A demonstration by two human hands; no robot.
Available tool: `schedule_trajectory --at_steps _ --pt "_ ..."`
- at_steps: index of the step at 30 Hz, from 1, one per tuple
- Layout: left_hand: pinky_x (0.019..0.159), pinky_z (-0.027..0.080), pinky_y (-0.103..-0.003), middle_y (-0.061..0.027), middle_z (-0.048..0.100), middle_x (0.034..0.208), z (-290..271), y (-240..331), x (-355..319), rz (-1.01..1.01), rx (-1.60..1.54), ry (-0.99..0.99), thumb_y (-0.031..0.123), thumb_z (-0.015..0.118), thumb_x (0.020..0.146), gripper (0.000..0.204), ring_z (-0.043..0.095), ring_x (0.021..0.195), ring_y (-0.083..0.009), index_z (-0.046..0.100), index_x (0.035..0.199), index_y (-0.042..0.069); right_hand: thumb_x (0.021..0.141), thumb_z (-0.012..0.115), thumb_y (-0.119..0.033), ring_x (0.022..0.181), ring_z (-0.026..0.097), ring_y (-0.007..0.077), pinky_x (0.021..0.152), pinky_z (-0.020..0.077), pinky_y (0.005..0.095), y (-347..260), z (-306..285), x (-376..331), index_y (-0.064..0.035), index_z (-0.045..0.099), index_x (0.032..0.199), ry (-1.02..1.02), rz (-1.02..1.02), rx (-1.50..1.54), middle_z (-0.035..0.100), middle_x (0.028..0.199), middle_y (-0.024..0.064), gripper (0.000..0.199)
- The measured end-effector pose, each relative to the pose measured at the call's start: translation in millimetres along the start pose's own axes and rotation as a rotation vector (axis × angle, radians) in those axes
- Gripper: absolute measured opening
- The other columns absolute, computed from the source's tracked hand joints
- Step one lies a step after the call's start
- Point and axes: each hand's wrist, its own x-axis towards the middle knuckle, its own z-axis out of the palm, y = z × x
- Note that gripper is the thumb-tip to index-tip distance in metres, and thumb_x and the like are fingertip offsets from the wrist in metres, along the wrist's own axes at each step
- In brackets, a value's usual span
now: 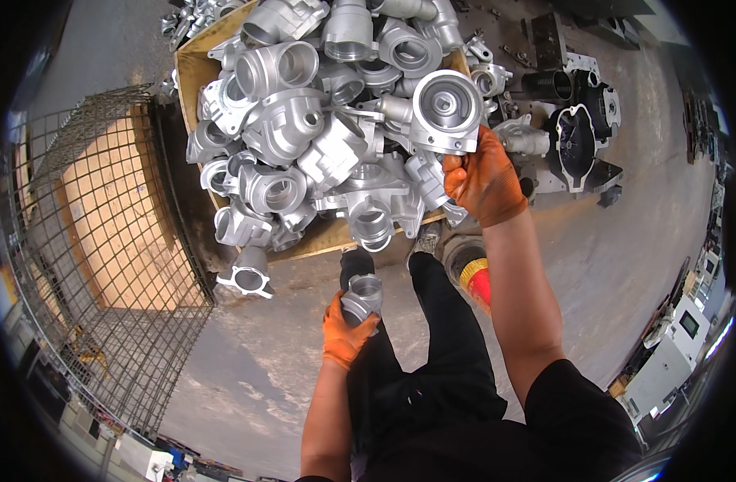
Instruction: The person secures a cylindrical metal part in a CNC machine vise using a wrench, then closes the machine door. Afterwards, the person walks to a crate and repeatedly picks up and places metal castings, sorting them by hand.
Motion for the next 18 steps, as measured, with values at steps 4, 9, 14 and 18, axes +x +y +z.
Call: schedule_trajectory --at_steps 4,9,14,18 --pt "0.110 0.048 -0.042 -0.0267 0.061 0.138 5 -2 1 -0.010 -0.040 0.010 0.032 0.094 0.072 0.098 0.060 0.131 -0.0350 0.047 0.149 -0.007 0.111 0.044 -0.036 0.074 0.064 0.0212 0.056 0.0496 0.0309 -12 -1 2 -0.0128 0.053 0.141 0.096 -0.037 -0.008 0.069 0.101 0.0105 0.039" --pt "0.111 0.048 -0.042 -0.0275 0.060 0.141 4 -1 -5 -0.048 -0.048 0.002 0.033 0.094 0.072 0.099 0.059 0.132 -0.0361 0.046 0.150 -0.007 0.110 0.050 -0.037 0.074 0.069 0.0190 0.055 0.0533 0.0259 -19 -10 8 -0.0097 0.056 0.142 0.315 -0.202 -0.192 0.071 0.100 0.0110 0.043" --pt "0.111 0.048 -0.045 -0.0279 0.060 0.140 5 9 -2 -0.056 0.071 -0.002 0.040 0.093 0.068 0.101 0.059 0.131 -0.0400 0.049 0.150 -0.001 0.102 0.067 -0.042 0.071 0.070 0.0158 0.058 0.0538 0.0240 -19 -12 20 -0.0085 0.066 0.129 0.242 -0.354 -0.548 0.071 0.093 0.0061 0.043" --pt "0.112 0.046 -0.047 -0.0253 0.058 0.141 9 10 -3 -0.088 0.051 -0.002 0.042 0.093 0.066 0.103 0.055 0.131 -0.0420 0.049 0.152 0.008 0.100 0.071 -0.042 0.074 0.068 0.0142 0.063 0.0536 0.0254 -16 18 42 -0.0038 0.066 0.125 0.258 -0.398 -0.597 0.069 0.097 0.0042 0.046"
